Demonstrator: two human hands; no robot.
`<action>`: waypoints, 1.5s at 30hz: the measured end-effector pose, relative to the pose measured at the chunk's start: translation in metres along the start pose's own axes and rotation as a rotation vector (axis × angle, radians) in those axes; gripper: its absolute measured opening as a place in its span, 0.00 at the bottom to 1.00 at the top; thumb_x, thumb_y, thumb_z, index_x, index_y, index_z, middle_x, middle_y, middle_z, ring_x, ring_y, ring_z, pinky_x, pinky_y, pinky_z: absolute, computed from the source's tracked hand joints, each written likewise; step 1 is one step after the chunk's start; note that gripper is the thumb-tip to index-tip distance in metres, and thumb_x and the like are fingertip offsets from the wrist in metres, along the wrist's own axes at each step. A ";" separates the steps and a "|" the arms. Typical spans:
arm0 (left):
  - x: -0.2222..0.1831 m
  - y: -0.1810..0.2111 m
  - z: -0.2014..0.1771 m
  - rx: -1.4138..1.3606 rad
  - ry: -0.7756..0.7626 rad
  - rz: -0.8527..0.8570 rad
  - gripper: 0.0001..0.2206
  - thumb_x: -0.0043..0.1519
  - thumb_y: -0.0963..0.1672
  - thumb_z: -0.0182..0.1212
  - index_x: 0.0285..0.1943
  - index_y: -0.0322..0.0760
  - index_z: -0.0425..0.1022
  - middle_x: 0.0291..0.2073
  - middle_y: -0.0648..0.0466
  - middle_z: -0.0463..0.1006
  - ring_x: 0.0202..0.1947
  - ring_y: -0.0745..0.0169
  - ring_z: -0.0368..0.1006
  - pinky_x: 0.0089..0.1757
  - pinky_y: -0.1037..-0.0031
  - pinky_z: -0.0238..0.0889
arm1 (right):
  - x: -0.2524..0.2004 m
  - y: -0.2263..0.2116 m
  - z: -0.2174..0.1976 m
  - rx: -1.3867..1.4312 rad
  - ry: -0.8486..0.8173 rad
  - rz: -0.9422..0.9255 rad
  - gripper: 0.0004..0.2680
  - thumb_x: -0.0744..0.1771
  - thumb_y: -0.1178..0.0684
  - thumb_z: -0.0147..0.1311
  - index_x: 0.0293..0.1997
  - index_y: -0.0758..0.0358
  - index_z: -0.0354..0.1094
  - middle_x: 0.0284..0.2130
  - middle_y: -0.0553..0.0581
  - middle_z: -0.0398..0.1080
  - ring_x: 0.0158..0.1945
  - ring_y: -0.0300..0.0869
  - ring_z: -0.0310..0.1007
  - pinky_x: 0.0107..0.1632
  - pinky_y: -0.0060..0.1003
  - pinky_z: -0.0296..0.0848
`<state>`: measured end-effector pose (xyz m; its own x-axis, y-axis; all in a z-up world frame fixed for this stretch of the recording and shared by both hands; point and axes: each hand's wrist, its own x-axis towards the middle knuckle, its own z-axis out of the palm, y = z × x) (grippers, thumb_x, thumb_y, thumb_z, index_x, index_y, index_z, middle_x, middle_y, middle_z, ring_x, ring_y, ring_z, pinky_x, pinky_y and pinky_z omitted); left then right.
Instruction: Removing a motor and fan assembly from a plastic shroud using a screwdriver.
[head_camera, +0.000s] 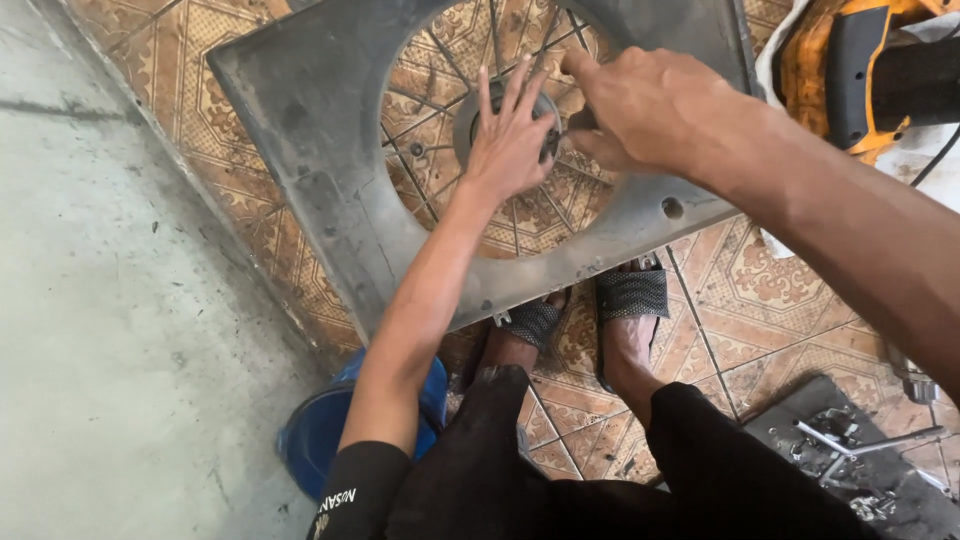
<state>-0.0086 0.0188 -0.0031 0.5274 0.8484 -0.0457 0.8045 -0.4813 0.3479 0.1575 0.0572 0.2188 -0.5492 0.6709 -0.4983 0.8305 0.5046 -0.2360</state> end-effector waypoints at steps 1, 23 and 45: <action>0.002 0.002 -0.005 -0.028 0.008 0.008 0.15 0.45 0.45 0.73 0.42 0.42 0.83 0.74 0.38 0.58 0.76 0.37 0.33 0.65 0.27 0.14 | -0.002 0.000 0.003 0.021 0.017 0.047 0.15 0.71 0.46 0.47 0.55 0.71 0.61 0.28 0.74 0.76 0.27 0.64 0.80 0.30 0.56 0.80; 0.016 0.012 -0.003 0.072 -0.087 0.048 0.10 0.56 0.42 0.61 0.44 0.36 0.84 0.63 0.33 0.68 0.69 0.32 0.57 0.61 0.29 0.50 | 0.001 -0.005 0.000 0.096 -0.024 0.012 0.14 0.68 0.59 0.43 0.61 0.71 0.59 0.26 0.74 0.76 0.21 0.59 0.79 0.23 0.50 0.79; 0.015 0.008 0.010 0.055 -0.023 0.046 0.08 0.54 0.42 0.64 0.39 0.34 0.84 0.63 0.42 0.70 0.68 0.35 0.57 0.58 0.28 0.53 | -0.006 -0.004 0.002 -0.120 0.024 0.020 0.16 0.69 0.50 0.47 0.61 0.70 0.61 0.24 0.67 0.77 0.18 0.52 0.76 0.19 0.43 0.77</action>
<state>0.0081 0.0253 -0.0105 0.5694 0.8203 -0.0530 0.7930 -0.5312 0.2985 0.1572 0.0500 0.2207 -0.5361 0.6933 -0.4815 0.8248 0.5516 -0.1241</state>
